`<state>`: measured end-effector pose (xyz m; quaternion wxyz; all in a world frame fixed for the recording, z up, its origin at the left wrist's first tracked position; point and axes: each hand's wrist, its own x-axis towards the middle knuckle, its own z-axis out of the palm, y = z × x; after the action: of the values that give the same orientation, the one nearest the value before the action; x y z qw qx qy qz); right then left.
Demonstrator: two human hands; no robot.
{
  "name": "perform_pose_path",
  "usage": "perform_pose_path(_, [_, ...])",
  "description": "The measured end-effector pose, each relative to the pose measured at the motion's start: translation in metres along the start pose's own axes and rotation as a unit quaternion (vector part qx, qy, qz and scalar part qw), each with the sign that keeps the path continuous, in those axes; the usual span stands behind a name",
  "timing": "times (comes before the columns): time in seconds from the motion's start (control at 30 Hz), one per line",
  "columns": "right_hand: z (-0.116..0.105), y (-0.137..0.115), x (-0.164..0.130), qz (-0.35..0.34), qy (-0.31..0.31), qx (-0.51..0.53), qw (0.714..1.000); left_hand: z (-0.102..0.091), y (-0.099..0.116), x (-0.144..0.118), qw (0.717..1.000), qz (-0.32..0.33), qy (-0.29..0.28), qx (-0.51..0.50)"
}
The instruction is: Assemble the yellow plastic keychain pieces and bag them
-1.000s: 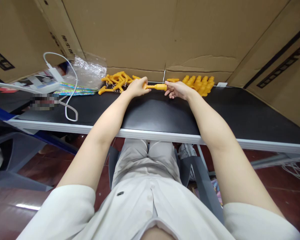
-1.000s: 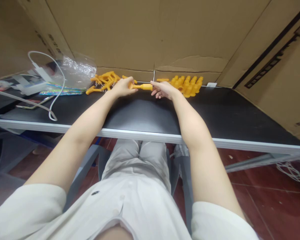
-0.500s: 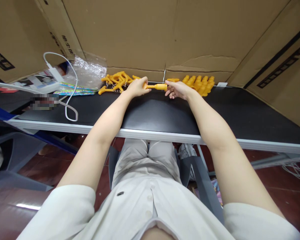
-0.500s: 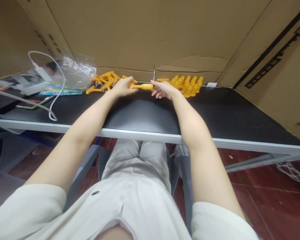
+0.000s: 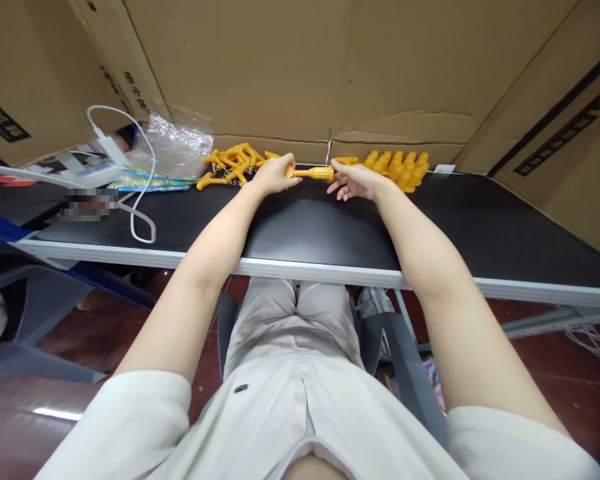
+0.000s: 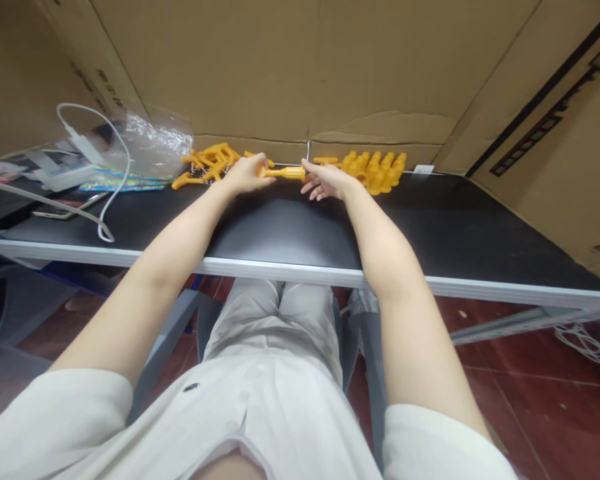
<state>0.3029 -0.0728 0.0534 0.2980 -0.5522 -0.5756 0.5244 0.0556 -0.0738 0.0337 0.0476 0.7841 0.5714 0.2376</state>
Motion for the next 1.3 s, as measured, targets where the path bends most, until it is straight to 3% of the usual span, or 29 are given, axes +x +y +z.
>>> perform_pose_path(0.2, [0.003, 0.0, -0.006, -0.06, -0.004, 0.045, 0.997, 0.004, -0.008, 0.005, 1.0, 0.012, 0.008, -0.004])
perform_pose_path(0.9, [0.008, -0.002, -0.002, -0.078, 0.015, 0.101, 0.992, 0.008, -0.016, 0.01, 0.999, 0.022, 0.01, -0.028])
perform_pose_path(1.03, [-0.001, 0.001, 0.008, -0.154, 0.069, 0.1, 0.981, 0.007, -0.02, 0.008, 0.997, 0.03, 0.042, -0.055])
perform_pose_path(1.13, [-0.018, 0.006, 0.019, -0.22, 0.15, 0.057, 0.962, 0.006, -0.025, 0.01, 0.996, 0.022, 0.052, -0.067])
perform_pose_path(1.23, [-0.036, 0.013, 0.029, -0.272, 0.245, -0.05, 0.929, 0.007, -0.029, 0.012, 0.997, 0.019, 0.036, -0.062])
perform_pose_path(1.3, [-0.044, 0.02, 0.033, -0.297, 0.247, -0.168, 0.907, 0.008, -0.028, 0.012, 0.998, 0.016, 0.026, -0.052])
